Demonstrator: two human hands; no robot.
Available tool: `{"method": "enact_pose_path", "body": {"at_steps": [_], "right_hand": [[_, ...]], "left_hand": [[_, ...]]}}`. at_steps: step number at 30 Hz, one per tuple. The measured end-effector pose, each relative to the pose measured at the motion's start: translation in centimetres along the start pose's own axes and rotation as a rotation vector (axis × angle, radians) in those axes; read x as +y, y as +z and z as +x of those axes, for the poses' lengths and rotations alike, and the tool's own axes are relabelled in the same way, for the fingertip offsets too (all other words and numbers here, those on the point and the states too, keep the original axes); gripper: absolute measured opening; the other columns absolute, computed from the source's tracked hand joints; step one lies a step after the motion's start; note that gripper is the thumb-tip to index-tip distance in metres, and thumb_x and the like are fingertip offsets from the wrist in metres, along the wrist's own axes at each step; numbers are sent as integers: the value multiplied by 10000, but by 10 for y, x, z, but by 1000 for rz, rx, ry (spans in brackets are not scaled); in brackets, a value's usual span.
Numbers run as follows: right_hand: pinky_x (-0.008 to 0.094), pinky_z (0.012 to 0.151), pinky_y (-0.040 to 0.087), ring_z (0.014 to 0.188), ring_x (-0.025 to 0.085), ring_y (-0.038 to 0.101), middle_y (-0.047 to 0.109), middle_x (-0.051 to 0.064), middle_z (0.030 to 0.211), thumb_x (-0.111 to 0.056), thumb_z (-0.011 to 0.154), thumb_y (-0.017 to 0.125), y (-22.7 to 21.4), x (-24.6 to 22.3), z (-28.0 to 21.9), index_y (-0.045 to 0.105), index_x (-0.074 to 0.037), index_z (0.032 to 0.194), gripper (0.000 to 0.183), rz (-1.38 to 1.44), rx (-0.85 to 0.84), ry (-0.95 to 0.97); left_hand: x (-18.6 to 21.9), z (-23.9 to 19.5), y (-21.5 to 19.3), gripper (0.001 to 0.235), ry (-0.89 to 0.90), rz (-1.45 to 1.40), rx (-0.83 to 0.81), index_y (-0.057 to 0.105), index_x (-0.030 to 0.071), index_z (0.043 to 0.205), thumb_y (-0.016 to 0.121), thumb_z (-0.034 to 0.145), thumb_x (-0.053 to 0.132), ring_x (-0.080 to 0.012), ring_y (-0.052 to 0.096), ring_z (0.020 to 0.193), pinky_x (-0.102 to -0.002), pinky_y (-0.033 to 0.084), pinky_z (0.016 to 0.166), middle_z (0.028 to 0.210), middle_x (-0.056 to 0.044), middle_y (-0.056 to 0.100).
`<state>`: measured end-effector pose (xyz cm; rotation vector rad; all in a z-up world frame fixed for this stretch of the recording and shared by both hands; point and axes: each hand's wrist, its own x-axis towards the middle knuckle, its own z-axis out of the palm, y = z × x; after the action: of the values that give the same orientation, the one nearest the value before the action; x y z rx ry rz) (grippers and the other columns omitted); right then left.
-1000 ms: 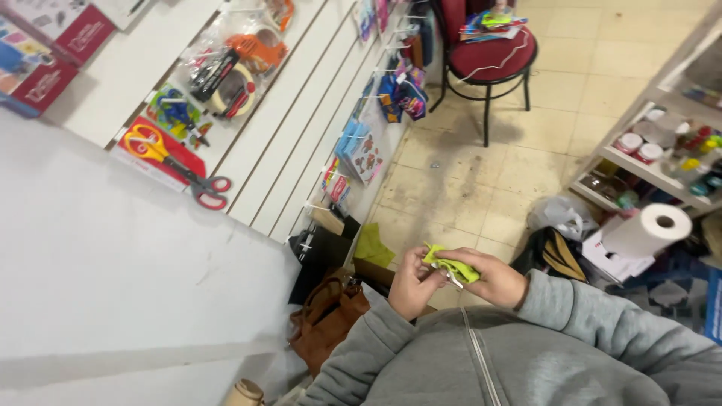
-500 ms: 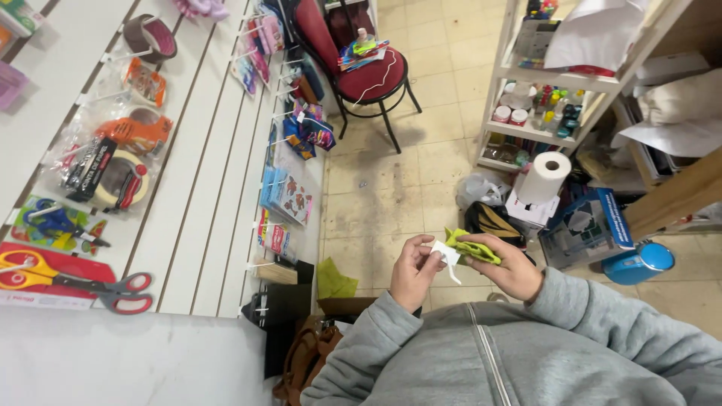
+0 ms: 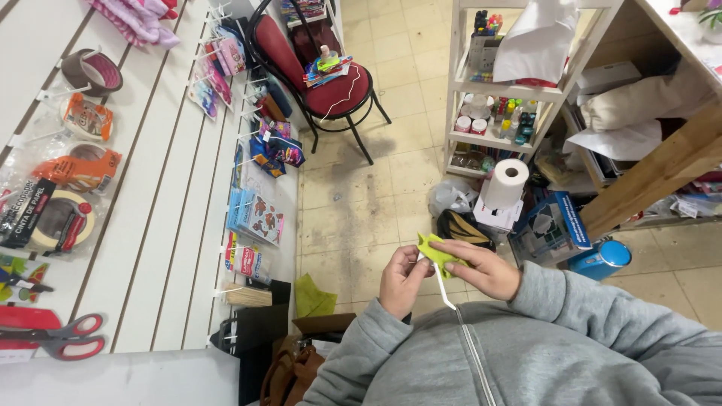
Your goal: The person wipes a white plastic hook with a green cloth, then cleans a roll of brown tape and hangs it on a wall display. They continue wiping the hook and later clean a pair of red plush gloves and a pair of pink plush gloves hanging on the wall.
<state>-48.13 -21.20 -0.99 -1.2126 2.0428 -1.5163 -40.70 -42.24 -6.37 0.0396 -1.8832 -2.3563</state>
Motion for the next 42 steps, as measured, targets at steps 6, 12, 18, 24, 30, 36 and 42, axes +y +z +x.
{"method": "enact_pose_path", "body": {"at_steps": [6, 12, 18, 24, 30, 36, 42], "right_hand": [[370, 940, 572, 1128, 258, 718, 725, 102, 1228, -100, 862, 744, -15, 9, -1, 643, -95, 1322, 471, -148, 54, 12], [394, 900, 531, 1071, 332, 673, 701, 158, 1146, -137, 826, 733, -27, 2, 5, 623, -62, 1285, 478, -365, 11, -87], [352, 805, 589, 922, 245, 759, 750, 100, 1026, -206, 925, 598, -26, -8, 7, 643, -130, 1269, 355, -250, -1, 317], [372, 756, 579, 899, 286, 736, 731, 144, 1051, -151, 870, 693, -24, -12, 8, 620, -43, 1261, 412, -226, 53, -77], [322, 714, 608, 858, 186, 771, 757, 90, 1033, -203, 908, 682, -14, 6, 1, 617, -74, 1268, 388, -82, 140, 155], [302, 694, 592, 838, 150, 754, 749, 99, 1017, -214, 909, 708, -13, 1, 3, 636, -70, 1226, 356, -111, 107, 96], [303, 725, 577, 849, 146, 697, 742, 109, 1021, -199, 954, 657, -14, 27, 0, 595, -25, 1320, 410, 206, 236, 231]], "left_hand": [[-5, 8, 10, 227, -47, -22, -71, 574, -43, 1224, 608, 1019, 47, -142, 708, 936, -289, 608, 848, 1070, -109, 716], [-1, 11, 16, 244, -101, 78, -71, 598, -26, 1222, 629, 1000, 71, -116, 708, 848, -263, 590, 752, 1017, -73, 729], [5, 13, 15, 238, -27, 117, -51, 632, -31, 1243, 638, 1039, 93, -93, 671, 885, -260, 582, 796, 1038, -82, 717], [8, 8, 13, 269, -21, 36, -48, 606, -28, 1264, 616, 1026, 96, -114, 697, 944, -275, 603, 857, 1082, -72, 726], [15, 5, 15, 324, -28, -60, -18, 557, 18, 1274, 664, 975, 78, -149, 709, 938, -288, 601, 848, 1033, -95, 718], [1, 4, 7, 270, 3, 54, -68, 606, -6, 1228, 697, 986, 73, -168, 712, 990, -299, 599, 883, 1096, -116, 706], [10, 3, 6, 259, 112, 70, 42, 621, 0, 1239, 657, 998, 88, -159, 696, 1038, -304, 590, 920, 1152, -90, 701]]}}
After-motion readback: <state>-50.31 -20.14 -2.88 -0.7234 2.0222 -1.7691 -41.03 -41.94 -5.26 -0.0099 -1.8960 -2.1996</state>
